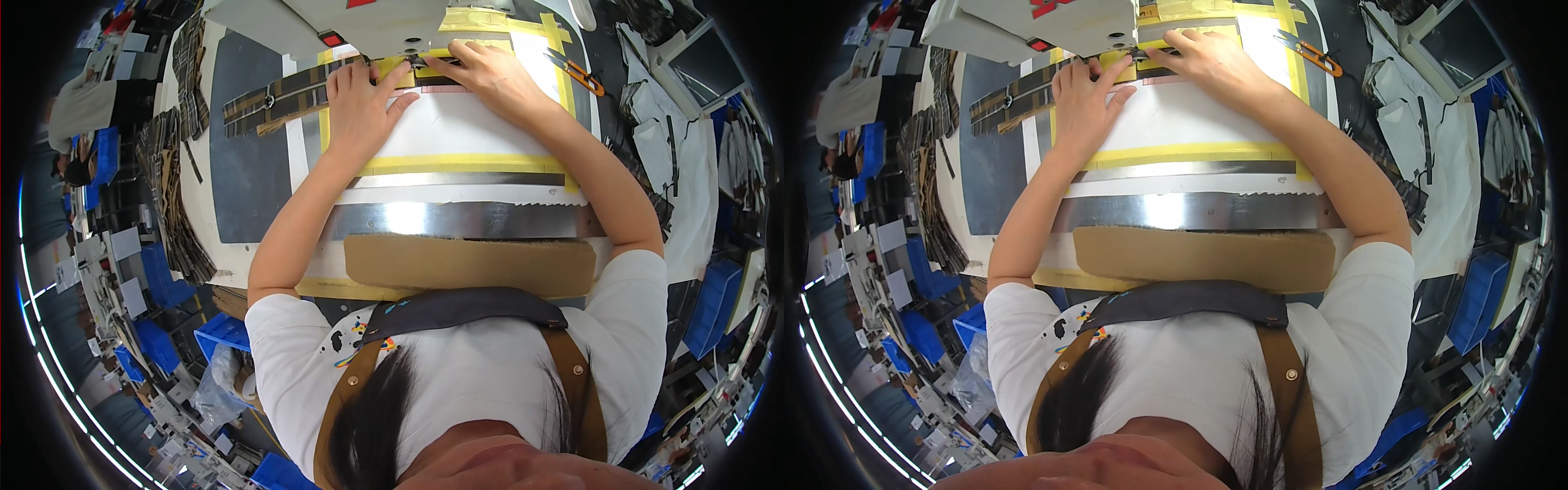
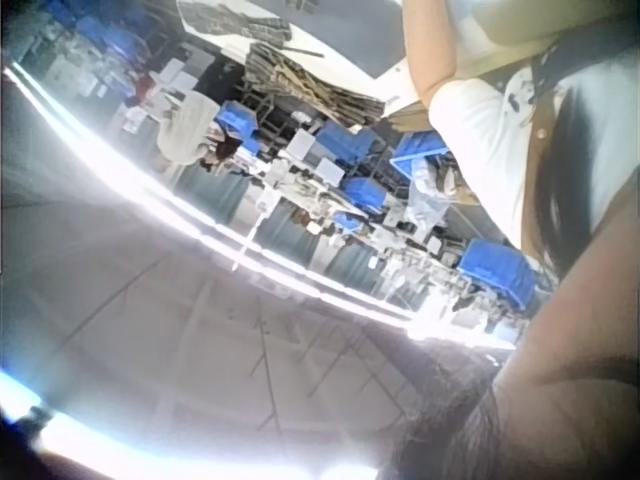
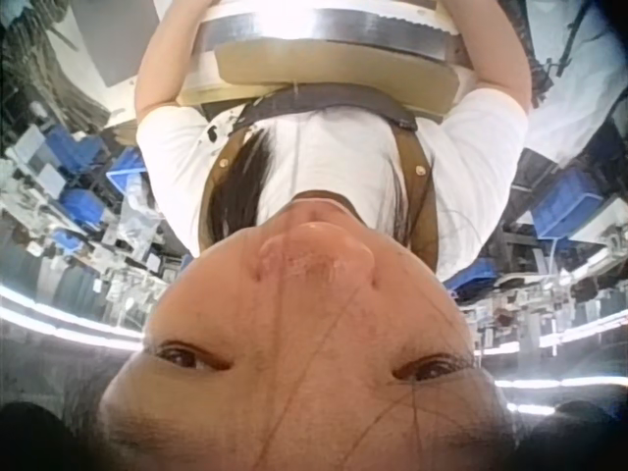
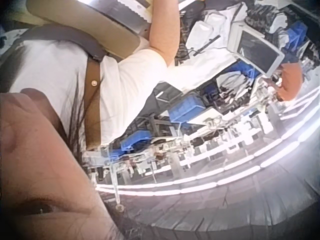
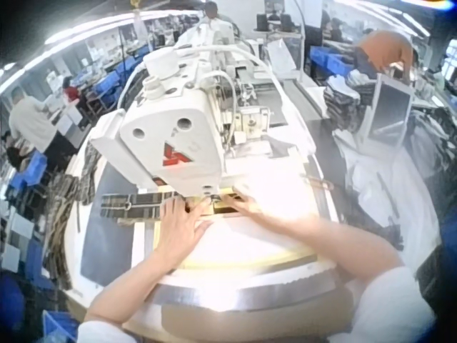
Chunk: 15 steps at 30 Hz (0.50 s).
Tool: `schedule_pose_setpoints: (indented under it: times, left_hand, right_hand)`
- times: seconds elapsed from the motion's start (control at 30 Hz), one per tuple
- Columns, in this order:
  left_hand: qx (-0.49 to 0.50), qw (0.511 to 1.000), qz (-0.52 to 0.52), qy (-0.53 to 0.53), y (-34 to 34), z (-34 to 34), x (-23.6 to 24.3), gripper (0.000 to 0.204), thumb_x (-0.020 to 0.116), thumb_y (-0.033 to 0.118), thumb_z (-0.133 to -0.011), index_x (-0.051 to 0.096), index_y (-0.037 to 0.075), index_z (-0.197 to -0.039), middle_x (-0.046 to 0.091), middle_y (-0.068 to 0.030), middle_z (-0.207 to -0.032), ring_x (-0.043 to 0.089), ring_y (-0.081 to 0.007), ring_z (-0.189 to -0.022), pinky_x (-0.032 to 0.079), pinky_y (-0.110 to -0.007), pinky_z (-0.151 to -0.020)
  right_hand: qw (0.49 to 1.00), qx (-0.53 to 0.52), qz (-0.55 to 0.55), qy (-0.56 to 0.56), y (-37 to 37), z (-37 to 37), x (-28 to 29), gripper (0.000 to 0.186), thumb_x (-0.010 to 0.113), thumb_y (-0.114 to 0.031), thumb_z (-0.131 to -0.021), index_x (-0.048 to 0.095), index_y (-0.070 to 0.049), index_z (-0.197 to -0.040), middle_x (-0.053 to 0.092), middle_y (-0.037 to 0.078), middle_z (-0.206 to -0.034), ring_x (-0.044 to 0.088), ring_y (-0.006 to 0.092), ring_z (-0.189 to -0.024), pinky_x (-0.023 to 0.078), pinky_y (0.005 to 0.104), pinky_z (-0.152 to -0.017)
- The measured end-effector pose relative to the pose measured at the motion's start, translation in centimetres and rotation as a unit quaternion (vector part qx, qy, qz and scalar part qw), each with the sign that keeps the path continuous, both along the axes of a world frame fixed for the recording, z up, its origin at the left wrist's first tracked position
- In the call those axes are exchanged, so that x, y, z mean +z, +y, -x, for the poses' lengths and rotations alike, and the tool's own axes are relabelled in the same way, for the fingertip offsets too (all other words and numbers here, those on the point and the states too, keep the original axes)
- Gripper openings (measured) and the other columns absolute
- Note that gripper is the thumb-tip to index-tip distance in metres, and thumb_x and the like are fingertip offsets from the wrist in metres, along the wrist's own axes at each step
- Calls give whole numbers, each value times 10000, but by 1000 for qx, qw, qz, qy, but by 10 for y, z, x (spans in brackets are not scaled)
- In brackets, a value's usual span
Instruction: The person operates an industrial sewing machine to sew plaid fabric strips, aligning them by hand as they are fed through the machine.
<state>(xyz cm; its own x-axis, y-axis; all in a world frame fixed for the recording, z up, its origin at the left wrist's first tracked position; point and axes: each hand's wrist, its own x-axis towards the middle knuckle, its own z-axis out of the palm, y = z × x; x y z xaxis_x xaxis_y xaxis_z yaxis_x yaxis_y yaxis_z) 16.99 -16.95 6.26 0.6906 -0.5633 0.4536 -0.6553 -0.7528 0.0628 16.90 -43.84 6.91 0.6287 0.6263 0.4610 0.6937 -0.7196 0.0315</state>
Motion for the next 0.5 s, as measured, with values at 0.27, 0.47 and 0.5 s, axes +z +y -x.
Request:
schedule_pose_setpoints:
  times: [0.27,0.47,0.5]
  left_hand:
    - [-19,997,-53,-47,11,-11,6,429,617,517,-1008,643,380,-1414,547,-70,-1010,518,-306,-1032,362,-507,-1055]
    - [-6,996,-54,-65,12,-11,5,423,614,520,-1009,647,395,-1412,564,-69,-983,532,-303,-1003,380,-494,-1037]
    - [3,996,-57,-64,11,-11,5,424,614,521,-1009,650,395,-1412,569,-68,-984,533,-303,-1000,384,-490,-1033]
  right_hand:
    - [1000,-6,-10,4,2,3,3,597,677,-131,-867,646,-217,-1457,507,70,-1002,640,242,-832,563,386,-761]
    - [1000,-7,-22,-5,4,3,2,631,675,-96,-854,642,-234,-1469,506,74,-993,638,246,-833,557,387,-766]
    - [999,-19,-12,28,4,4,6,546,683,-168,-890,663,-198,-1435,540,83,-1037,653,257,-935,564,397,-829]
